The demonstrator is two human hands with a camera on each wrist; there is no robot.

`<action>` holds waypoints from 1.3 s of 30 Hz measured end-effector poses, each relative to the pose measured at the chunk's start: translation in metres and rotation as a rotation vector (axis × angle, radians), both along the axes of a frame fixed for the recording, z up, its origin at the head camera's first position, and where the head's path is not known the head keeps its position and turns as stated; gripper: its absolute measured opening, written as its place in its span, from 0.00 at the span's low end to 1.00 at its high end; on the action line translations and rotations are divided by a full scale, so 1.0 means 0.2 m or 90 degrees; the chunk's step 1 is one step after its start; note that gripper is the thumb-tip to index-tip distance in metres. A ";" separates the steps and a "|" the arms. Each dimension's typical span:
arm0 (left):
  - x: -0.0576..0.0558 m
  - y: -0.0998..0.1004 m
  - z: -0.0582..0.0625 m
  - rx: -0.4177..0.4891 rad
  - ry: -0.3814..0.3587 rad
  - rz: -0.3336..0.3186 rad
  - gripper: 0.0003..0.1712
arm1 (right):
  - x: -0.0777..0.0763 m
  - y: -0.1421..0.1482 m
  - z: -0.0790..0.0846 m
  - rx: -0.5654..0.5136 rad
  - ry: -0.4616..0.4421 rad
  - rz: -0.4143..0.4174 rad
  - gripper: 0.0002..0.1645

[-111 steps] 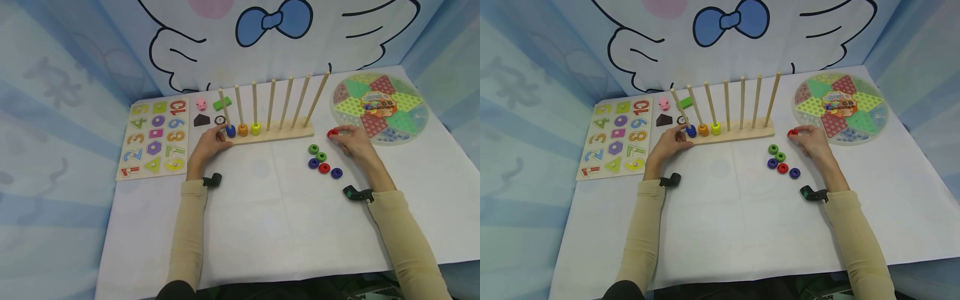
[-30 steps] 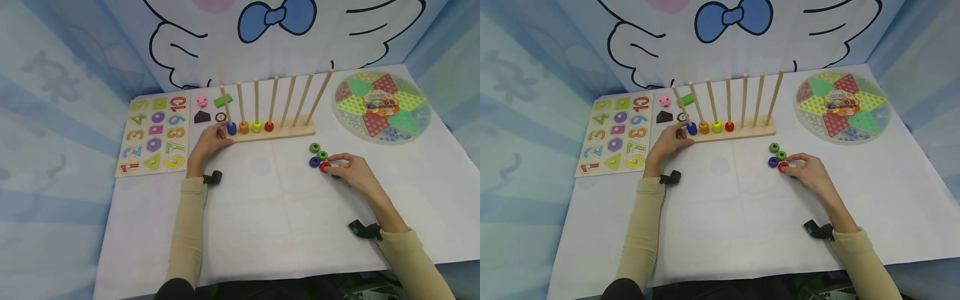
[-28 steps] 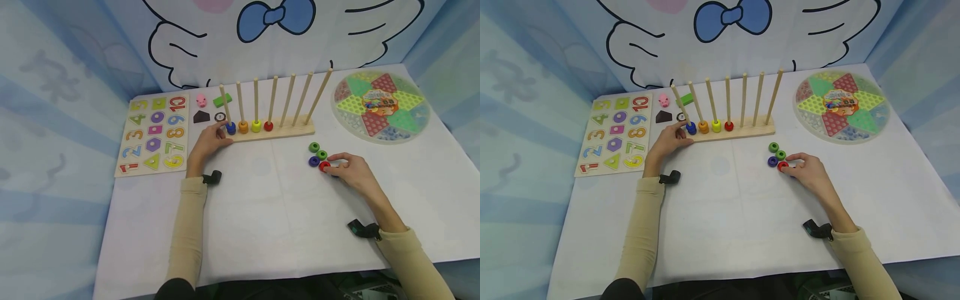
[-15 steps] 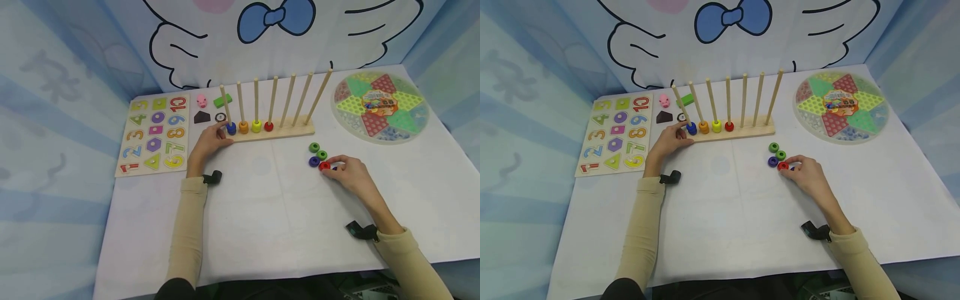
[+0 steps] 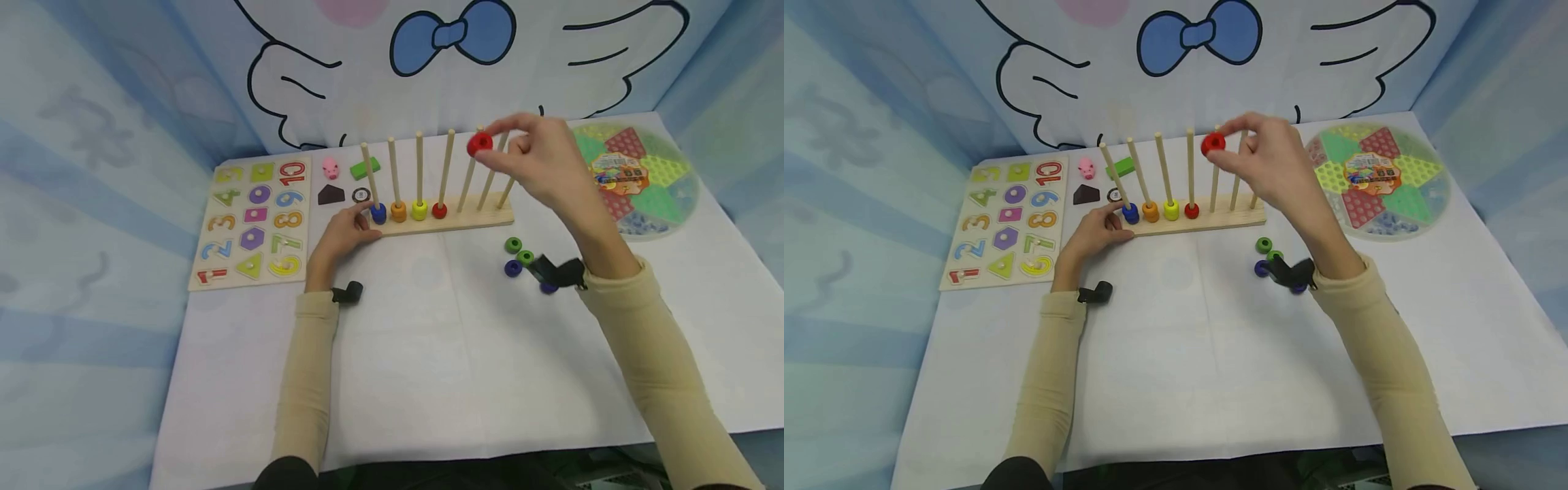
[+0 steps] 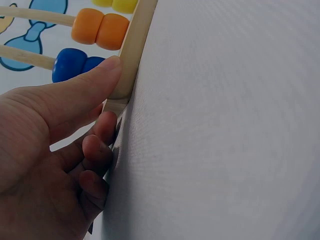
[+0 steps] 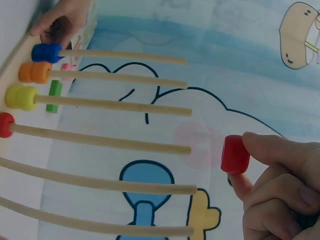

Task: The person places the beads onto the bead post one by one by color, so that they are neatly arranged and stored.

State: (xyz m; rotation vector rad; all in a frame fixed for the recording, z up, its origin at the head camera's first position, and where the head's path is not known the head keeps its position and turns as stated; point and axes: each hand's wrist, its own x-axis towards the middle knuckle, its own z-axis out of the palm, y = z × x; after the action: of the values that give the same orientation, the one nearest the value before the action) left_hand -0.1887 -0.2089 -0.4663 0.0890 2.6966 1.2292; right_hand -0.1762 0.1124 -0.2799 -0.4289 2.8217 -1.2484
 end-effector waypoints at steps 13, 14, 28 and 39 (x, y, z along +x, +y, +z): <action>0.00 0.00 0.00 0.007 0.003 0.002 0.39 | -0.18 -0.18 0.06 0.062 -0.035 -0.009 0.32; 0.00 0.00 0.00 0.007 0.004 0.002 0.39 | -0.19 -0.18 0.06 0.061 -0.037 -0.009 0.32; 0.00 0.01 -0.02 -0.004 0.006 -0.005 0.39 | -0.10 0.04 -0.08 -0.279 -0.053 0.071 0.24; 0.00 0.01 -0.02 0.005 0.013 -0.005 0.39 | 0.09 0.63 -0.76 -0.495 -0.397 -0.047 0.12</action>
State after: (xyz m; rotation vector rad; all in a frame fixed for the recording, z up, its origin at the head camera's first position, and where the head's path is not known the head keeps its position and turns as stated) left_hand -0.1888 -0.2061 -0.4693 0.1137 2.7069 1.2429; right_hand -0.1583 0.2385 -0.4316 0.0718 1.7920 -2.0248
